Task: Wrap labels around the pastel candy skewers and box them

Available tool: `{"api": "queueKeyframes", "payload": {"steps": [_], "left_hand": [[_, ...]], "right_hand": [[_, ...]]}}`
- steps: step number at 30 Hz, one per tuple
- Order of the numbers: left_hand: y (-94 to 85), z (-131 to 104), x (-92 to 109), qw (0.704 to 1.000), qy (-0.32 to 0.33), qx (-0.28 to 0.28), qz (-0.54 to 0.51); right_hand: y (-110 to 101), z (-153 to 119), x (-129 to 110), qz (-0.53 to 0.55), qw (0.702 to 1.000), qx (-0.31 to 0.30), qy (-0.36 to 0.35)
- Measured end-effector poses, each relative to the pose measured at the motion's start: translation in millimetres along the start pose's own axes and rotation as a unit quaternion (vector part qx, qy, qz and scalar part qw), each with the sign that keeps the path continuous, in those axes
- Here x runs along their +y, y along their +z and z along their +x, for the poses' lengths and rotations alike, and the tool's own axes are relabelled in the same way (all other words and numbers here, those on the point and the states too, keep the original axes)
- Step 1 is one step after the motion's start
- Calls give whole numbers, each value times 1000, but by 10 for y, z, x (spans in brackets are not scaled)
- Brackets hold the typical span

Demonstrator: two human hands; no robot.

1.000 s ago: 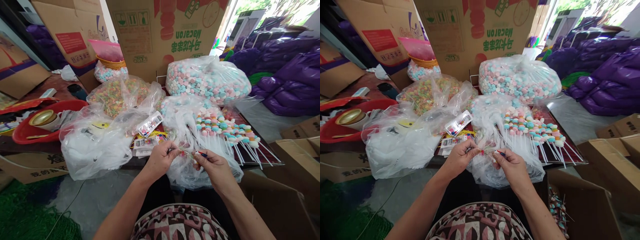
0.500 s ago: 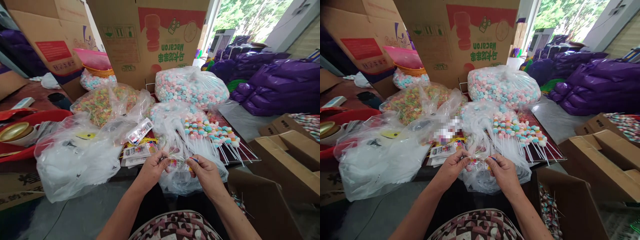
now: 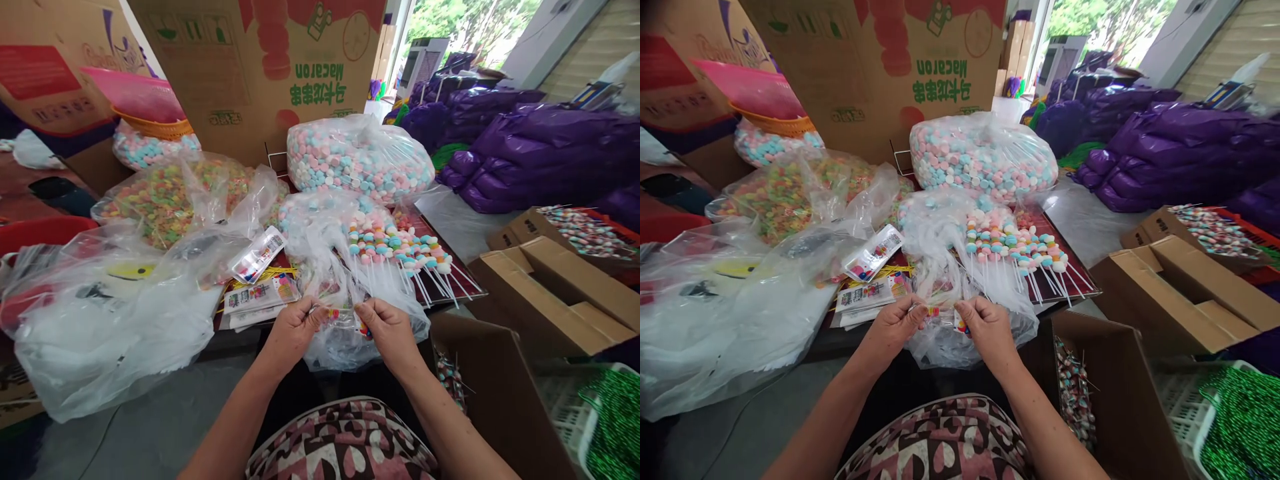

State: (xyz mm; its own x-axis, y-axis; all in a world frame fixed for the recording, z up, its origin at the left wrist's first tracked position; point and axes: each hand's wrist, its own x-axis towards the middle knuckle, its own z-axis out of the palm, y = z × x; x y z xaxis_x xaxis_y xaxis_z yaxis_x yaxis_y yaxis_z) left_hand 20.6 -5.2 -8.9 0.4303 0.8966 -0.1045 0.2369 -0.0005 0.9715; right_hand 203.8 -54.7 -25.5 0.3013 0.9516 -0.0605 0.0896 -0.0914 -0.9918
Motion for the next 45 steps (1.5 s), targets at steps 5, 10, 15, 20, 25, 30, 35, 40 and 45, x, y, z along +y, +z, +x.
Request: {"api": "queueKeyframes", "payload": {"steps": [5, 10, 15, 20, 25, 30, 35, 40, 45], "left_hand": [[76, 47, -24, 996, 8, 75, 54], [121, 76, -13, 994, 13, 85, 70], [109, 85, -152, 995, -3, 102, -6], [46, 127, -264, 956, -28, 199, -215], [32, 131, -216, 905, -36, 212, -366], [-6, 145, -234, 869, -50, 188, -455], [-41, 152, -270, 855, -38, 161, -491], [-72, 121, -267, 849, -30, 158, -503], [-86, 121, -261, 851, -25, 170, -496]], "right_hand": [[-14, -21, -14, 10, 999, -36, -16], [-6, -7, 19, -17, 999, -47, -11], [-50, 145, -32, -179, 981, 1, -78], [-104, 571, -115, -336, 941, 19, -24], [30, 897, -73, -545, 838, 0, 10], [178, 967, -40, -562, 826, 7, 45], [195, 1012, -46, -533, 844, 19, 57], [73, 988, -24, -434, 899, 52, 43], [-68, 891, 13, -249, 965, 62, 58]]}}
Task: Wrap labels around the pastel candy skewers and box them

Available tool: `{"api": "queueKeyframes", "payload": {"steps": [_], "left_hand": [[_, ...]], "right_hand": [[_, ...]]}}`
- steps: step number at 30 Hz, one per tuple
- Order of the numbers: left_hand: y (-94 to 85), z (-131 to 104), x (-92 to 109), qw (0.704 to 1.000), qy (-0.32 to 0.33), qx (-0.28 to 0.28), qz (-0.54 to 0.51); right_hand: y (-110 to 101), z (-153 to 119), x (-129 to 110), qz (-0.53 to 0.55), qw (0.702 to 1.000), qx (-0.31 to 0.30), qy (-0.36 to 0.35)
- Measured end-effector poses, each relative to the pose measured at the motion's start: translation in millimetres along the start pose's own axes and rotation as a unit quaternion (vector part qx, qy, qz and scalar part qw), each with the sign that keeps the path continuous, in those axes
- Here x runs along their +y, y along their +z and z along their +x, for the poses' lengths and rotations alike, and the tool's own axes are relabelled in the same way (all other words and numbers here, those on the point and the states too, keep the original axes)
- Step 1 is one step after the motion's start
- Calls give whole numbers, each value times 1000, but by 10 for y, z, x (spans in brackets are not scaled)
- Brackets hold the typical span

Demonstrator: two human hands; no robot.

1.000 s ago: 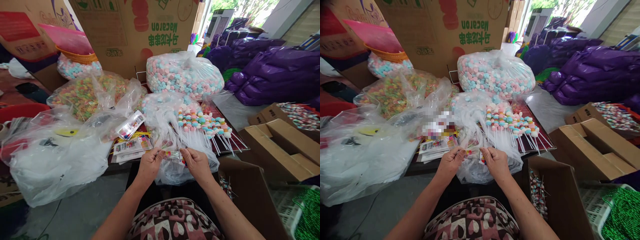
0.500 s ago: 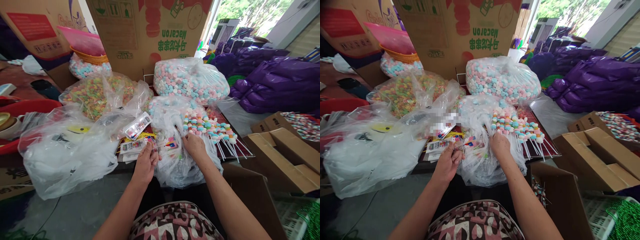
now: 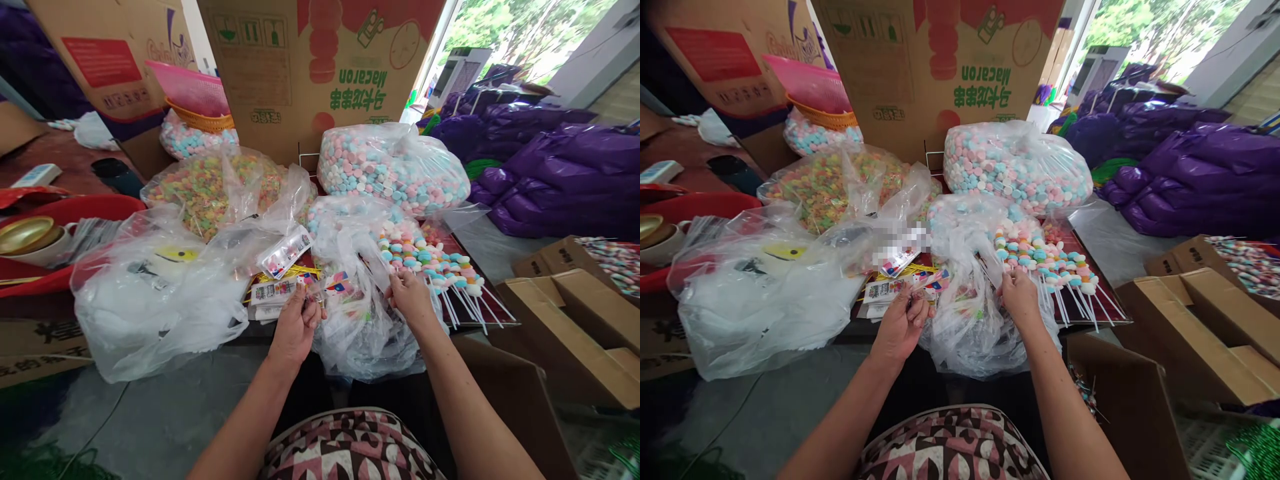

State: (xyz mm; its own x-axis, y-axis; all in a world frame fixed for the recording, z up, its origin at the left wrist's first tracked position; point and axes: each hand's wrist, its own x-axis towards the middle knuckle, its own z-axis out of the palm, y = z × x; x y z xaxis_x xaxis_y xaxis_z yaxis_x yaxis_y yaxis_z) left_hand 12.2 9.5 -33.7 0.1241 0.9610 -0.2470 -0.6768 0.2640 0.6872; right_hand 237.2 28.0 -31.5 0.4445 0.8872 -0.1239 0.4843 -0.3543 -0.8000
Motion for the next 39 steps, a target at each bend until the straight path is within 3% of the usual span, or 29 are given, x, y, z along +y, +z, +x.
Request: {"api": "queueKeyframes", "payload": {"steps": [6, 12, 16, 20, 27, 39], "left_hand": [[24, 16, -29, 1000, -6, -4, 9], [39, -2, -26, 1000, -6, 0, 21], [34, -6, -29, 1000, -9, 9, 20], [38, 9, -56, 1000, -9, 7, 20], [29, 8, -50, 1000, -14, -8, 13], [4, -17, -44, 1000, -10, -3, 7]], "right_hand": [[-7, 23, -18, 238, 967, -64, 64], [-43, 127, -181, 366, 918, -121, 89], [-154, 220, -277, 379, 912, -127, 90], [-207, 326, -324, 343, 929, -109, 86], [63, 472, -343, 324, 940, -66, 88], [-131, 91, -229, 397, 908, -108, 77]]}}
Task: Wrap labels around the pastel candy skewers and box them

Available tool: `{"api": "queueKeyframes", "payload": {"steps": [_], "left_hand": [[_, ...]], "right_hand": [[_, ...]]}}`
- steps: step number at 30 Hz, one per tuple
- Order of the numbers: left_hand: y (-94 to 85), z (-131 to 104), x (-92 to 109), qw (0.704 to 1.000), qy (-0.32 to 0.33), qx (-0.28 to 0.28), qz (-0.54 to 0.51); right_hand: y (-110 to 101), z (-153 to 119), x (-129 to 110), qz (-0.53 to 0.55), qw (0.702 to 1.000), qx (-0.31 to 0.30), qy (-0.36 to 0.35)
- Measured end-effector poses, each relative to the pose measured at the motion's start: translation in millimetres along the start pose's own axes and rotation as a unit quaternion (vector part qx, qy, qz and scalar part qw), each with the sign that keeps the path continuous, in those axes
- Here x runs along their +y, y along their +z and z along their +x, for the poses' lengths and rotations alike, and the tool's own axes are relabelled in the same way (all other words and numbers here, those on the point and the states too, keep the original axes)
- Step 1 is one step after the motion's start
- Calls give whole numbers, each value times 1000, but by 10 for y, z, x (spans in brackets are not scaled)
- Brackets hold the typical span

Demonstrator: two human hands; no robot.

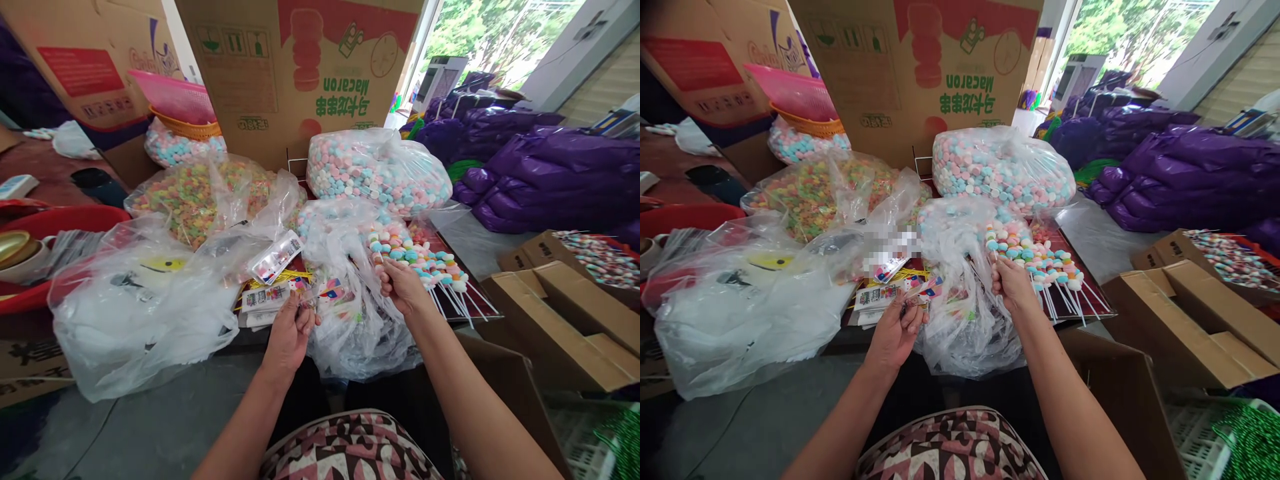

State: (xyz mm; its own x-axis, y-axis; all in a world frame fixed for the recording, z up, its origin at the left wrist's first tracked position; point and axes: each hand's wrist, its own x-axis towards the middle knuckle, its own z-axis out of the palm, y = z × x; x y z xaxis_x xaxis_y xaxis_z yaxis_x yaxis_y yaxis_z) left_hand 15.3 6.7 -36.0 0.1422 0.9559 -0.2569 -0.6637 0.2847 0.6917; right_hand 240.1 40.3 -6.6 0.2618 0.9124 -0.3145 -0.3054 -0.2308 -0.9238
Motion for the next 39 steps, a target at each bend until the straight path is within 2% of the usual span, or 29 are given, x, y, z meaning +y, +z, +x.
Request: {"api": "queueKeyframes", "payload": {"steps": [6, 11, 17, 22, 25, 30, 39], "left_hand": [[-2, 5, -4, 1000, -2, -1, 11], [-1, 18, 4, 1000, -3, -2, 0], [16, 59, 85, 999, 14, -36, -2], [9, 50, 104, 999, 16, -50, 2], [-14, 34, 89, 998, 16, -55, 2], [-40, 6, 66, 997, 8, -70, 10], [-91, 0, 87, 997, 9, -75, 35]], "right_hand": [[-151, -230, 174, 34, 999, 13, -4], [-343, -526, 334, 44, 999, 6, -2], [-579, -921, 452, -6, 1000, -27, 2], [-785, -1156, 445, -83, 993, -82, -8], [-860, -1233, 416, -133, 985, -113, -17], [-880, -1269, 395, -200, 970, -129, -38], [-905, -1238, 302, -301, 948, -105, -26]]}}
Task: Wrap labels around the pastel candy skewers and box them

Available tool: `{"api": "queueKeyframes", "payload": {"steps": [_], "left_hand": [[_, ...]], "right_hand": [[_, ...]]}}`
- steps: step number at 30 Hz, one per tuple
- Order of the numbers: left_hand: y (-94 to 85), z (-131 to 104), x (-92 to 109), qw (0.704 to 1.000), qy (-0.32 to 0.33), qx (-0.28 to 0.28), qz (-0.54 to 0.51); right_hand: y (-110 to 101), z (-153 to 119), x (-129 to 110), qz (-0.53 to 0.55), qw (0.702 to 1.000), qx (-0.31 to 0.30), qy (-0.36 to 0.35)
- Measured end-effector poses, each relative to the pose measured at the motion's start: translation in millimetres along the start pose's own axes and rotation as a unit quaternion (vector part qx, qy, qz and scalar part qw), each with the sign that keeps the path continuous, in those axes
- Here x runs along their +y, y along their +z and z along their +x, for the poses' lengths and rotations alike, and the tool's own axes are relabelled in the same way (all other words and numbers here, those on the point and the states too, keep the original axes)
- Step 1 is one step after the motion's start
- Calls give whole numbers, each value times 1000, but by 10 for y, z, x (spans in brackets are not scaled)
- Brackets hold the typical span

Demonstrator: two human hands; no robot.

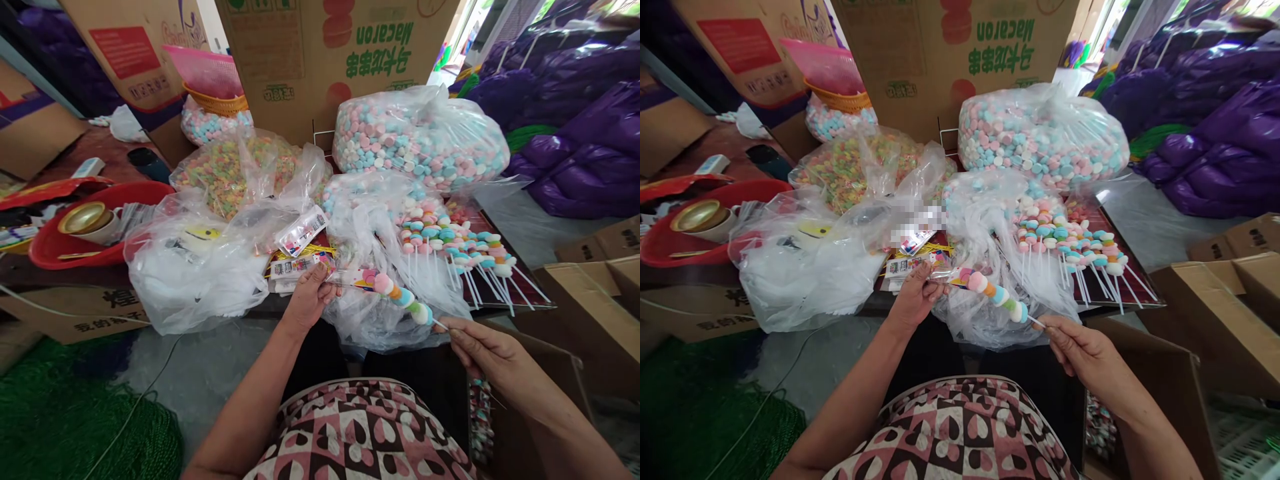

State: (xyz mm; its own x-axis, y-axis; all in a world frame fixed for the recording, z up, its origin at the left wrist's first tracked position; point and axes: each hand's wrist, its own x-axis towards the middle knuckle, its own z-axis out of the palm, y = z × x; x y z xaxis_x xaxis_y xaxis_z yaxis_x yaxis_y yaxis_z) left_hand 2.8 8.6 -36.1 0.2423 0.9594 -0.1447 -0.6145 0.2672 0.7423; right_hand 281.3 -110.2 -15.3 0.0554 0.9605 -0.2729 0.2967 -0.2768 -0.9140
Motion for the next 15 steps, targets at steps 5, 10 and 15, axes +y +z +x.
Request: {"api": "queueKeyframes", "payload": {"steps": [5, 10, 15], "left_hand": [[-56, 42, 32, 998, -13, 2, 61], [-38, 72, 59, 996, 7, -10, 84], [-21, 92, 11, 997, 22, -6, 77]], "right_hand": [[-102, -35, -33, 12, 998, -37, 58], [-156, -69, -38, 7, 993, -77, 86], [-142, -61, -27, -9, 995, -52, 80]]}}
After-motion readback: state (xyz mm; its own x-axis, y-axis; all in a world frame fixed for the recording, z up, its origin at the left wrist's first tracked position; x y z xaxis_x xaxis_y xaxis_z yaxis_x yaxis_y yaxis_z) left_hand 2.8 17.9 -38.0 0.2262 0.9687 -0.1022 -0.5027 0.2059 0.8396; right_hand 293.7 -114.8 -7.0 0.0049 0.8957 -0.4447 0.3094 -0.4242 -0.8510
